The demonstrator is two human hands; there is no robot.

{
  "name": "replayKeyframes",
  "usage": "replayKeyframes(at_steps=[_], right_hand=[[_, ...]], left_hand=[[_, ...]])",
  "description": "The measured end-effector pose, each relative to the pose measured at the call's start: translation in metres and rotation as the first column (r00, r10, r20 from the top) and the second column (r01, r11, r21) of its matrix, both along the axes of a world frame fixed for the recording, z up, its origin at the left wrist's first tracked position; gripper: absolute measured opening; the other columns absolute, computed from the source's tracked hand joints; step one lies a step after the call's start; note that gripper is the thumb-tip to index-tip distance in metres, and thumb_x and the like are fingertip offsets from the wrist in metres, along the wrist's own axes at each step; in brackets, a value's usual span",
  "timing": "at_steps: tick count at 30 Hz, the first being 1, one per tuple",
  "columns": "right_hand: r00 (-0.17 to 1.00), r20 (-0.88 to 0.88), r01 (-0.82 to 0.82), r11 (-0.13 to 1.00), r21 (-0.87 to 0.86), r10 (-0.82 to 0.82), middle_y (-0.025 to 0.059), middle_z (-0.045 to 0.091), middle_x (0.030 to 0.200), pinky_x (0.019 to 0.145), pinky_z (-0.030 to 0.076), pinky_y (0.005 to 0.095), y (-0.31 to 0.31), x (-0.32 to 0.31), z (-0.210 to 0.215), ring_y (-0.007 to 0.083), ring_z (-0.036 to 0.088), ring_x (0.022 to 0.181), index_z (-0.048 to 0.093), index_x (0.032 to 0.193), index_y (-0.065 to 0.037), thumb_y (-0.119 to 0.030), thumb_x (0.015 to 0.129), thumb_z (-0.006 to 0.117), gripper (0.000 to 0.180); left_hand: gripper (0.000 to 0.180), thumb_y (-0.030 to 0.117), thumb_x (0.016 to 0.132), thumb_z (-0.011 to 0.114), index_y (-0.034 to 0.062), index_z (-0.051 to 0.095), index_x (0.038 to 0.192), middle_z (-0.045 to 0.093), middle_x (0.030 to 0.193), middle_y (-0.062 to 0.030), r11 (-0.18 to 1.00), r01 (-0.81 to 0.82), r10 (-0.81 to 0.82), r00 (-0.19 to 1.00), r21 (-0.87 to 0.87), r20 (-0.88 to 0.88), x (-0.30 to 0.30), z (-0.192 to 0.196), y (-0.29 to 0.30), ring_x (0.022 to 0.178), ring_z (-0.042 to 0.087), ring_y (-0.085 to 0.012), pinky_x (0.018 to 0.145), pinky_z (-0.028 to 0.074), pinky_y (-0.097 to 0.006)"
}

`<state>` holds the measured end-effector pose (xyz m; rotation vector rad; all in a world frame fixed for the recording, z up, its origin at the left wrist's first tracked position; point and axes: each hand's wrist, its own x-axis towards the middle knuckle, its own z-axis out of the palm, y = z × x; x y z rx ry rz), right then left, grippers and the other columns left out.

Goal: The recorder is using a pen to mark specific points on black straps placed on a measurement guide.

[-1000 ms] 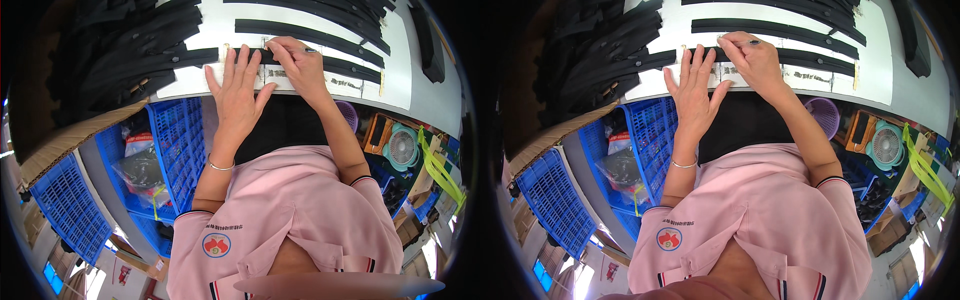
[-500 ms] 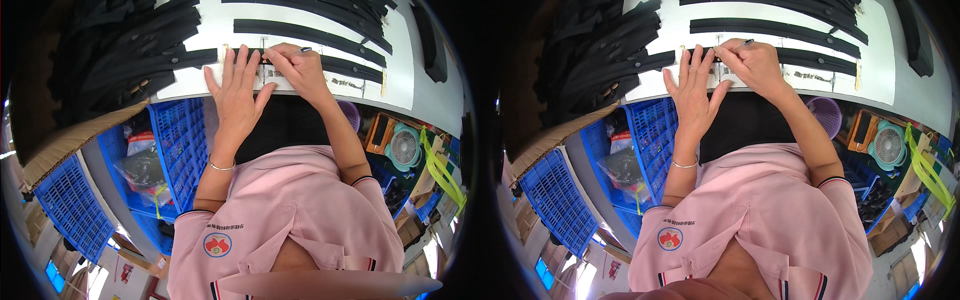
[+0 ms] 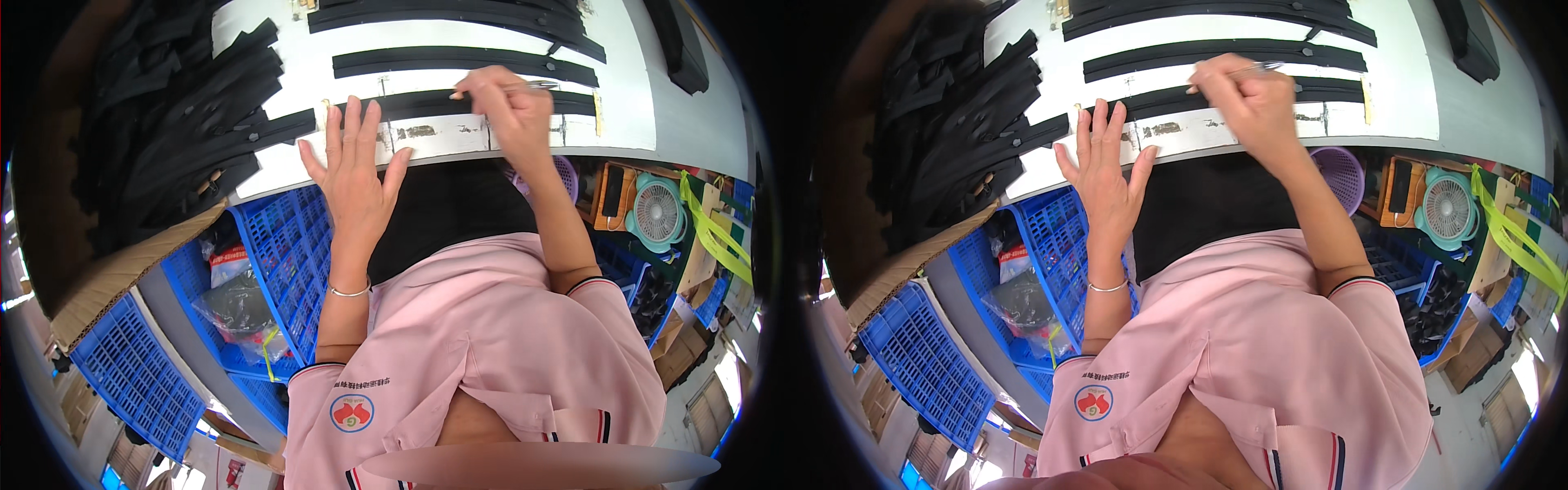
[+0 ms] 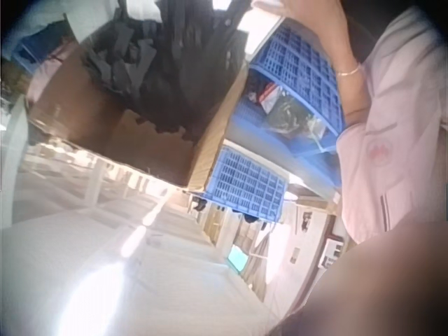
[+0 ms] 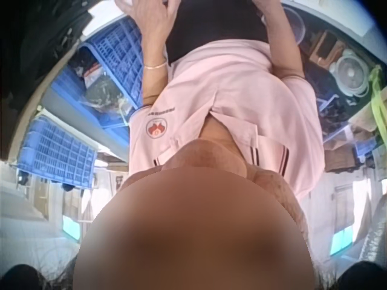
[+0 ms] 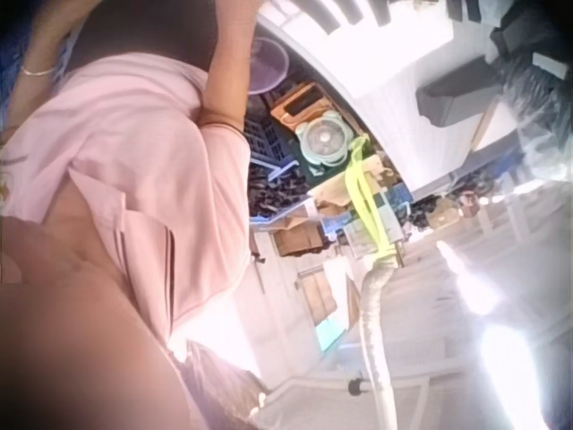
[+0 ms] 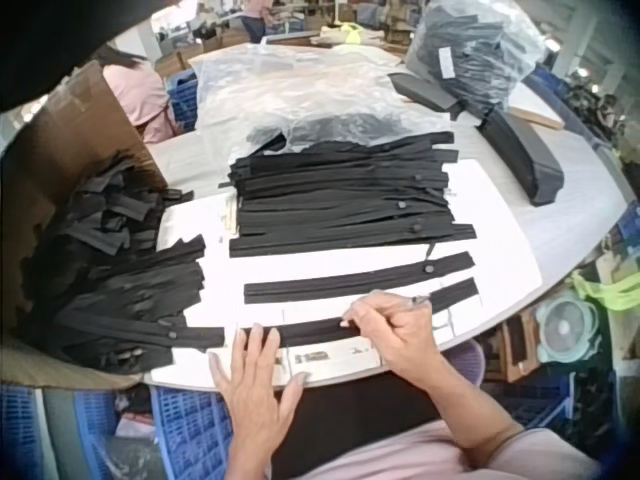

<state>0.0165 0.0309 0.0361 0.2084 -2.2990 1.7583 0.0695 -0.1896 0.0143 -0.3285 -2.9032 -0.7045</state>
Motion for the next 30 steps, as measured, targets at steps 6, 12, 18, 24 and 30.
replayKeyframes(at_steps=[6,12,18,24,30], right_hand=[[0.987,-0.02,0.159,0.969,0.187,-0.158,0.0048,0.075,0.077,0.053,0.044,0.0227,0.032,-0.004,-0.013,0.0072,0.059,0.059,0.074,0.081,0.005,-0.012,0.098,0.068,0.025],[0.99,-0.05,0.141,0.963,0.228,-0.133,0.0043,0.074,0.076,0.053,0.045,0.0255,0.032,-0.005,-0.016,0.011,0.06,0.056,0.072,0.079,0.003,-0.013,0.097,0.069,0.024],[0.982,-0.141,0.167,0.919,0.357,-0.124,0.0029,0.071,0.073,0.052,0.046,0.0266,0.034,-0.005,-0.022,0.0167,0.061,0.054,0.071,0.08,-0.001,-0.015,0.096,0.07,0.021],[0.978,-0.184,0.166,0.911,0.377,-0.102,0.0021,0.071,0.075,0.052,0.047,0.0277,0.033,-0.007,-0.026,0.0183,0.063,0.056,0.071,0.081,-0.001,-0.014,0.095,0.07,0.019],[0.979,-0.182,0.154,0.92,0.362,-0.092,0.0051,0.076,0.081,0.055,0.047,0.0233,0.034,-0.006,-0.026,0.01,0.064,0.063,0.075,0.091,0.003,-0.011,0.098,0.067,0.018]], left_hand=[[0.067,0.04,0.095,0.072,0.0119,0.05,0.153,0.044,0.162,-0.0116,1.0,0.012,-0.013,1.0,-0.017,-0.018,-0.001,-0.001,0.002,0.155,0.03,-0.0321,0.122,0.004,-0.064],[0.067,0.04,0.096,0.072,0.0118,0.05,0.153,0.043,0.163,-0.0117,1.0,0.009,-0.009,1.0,-0.027,0.003,0.0,-0.002,0.001,0.155,0.029,-0.0323,0.122,0.002,-0.065],[0.063,0.031,0.093,0.075,0.0106,0.055,0.15,0.045,0.161,-0.0134,0.999,-0.044,0.045,0.998,0.024,-0.041,0.001,0.004,0.014,0.154,0.032,-0.034,0.122,0.005,-0.065],[0.041,0.016,0.088,0.078,0.0082,0.071,0.128,0.064,0.137,-0.0129,0.939,0.116,-0.058,0.981,0.323,-0.183,-0.017,0.005,0.07,0.13,0.055,-0.0338,0.115,0.032,-0.05],[0.016,0.009,0.085,0.079,0.0088,0.077,0.1,0.072,0.108,-0.0032,0.931,0.113,-0.03,0.972,0.348,-0.235,-0.038,-0.008,0.092,0.102,0.063,-0.0237,0.095,0.042,-0.038]])
